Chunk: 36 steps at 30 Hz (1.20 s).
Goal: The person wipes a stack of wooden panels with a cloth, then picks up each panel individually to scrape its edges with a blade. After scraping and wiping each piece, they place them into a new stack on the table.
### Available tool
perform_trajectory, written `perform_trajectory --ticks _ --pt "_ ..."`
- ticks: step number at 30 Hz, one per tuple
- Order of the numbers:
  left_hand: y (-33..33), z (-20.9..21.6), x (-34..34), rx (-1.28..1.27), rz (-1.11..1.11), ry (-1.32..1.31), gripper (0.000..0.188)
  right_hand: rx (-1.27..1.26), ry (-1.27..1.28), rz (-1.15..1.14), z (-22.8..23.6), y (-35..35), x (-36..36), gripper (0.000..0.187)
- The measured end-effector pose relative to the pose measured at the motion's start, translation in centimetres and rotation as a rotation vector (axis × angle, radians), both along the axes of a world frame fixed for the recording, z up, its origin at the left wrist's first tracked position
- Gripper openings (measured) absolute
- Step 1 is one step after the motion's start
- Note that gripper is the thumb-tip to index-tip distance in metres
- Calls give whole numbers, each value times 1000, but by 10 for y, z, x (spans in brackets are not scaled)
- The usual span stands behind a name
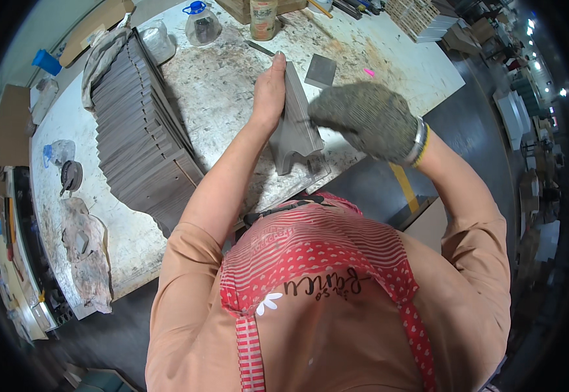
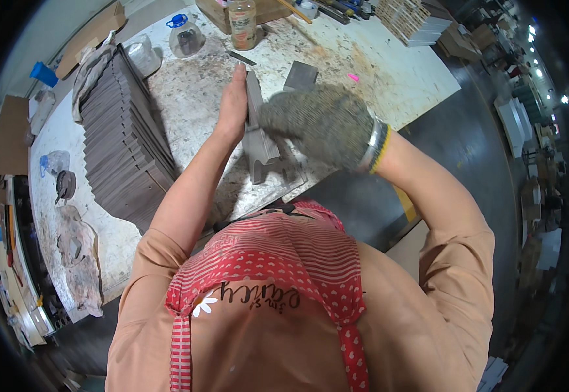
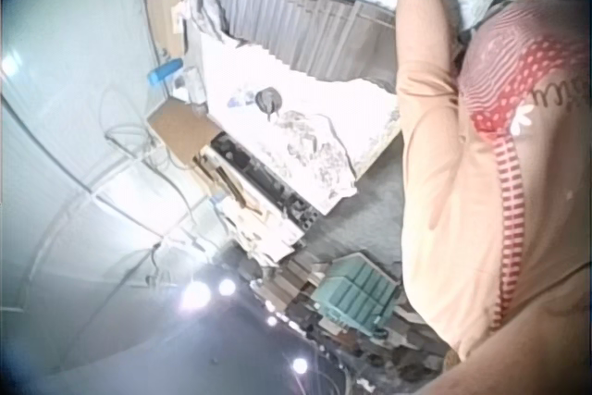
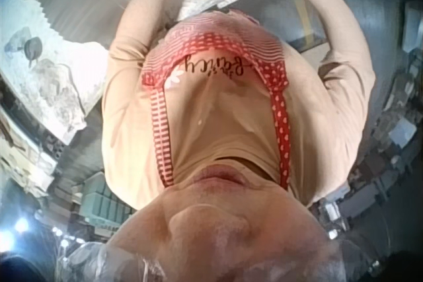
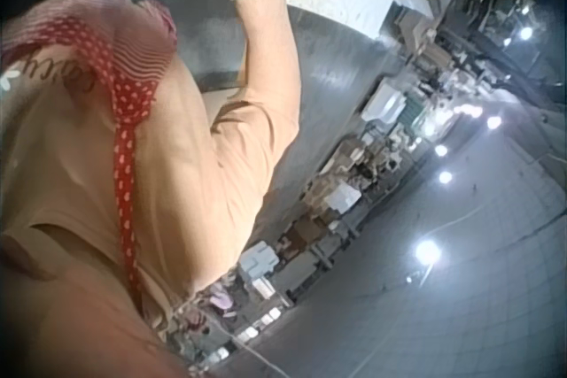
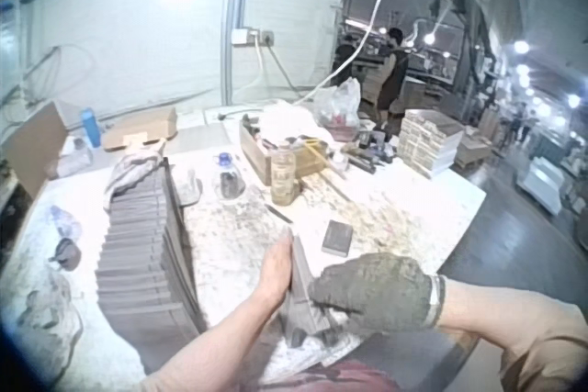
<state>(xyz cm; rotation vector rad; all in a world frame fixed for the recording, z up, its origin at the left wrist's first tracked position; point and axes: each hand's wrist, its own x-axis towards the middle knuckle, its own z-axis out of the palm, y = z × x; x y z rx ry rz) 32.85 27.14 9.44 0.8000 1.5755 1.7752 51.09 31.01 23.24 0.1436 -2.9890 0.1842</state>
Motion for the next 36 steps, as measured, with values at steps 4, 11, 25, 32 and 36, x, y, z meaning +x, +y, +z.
perform_trajectory --ticks 4,11,25,32,36 --pt "-1 4 2 8 -4 -25 64 83 -99 -65 9 -12 -4 32" --pt "-7 6 -3 -17 24 -94 62 204 -465 147 30 -48 10 21" --pt "-4 5 -1 41 19 -40 58 132 -432 283 22 -48 11 25" --pt "-13 11 -4 95 126 -434 56 -977 179 -531 13 -5 22 44" --pt "-20 26 -7 226 -29 -529 57 -1138 202 -605 -28 -11 29 37"
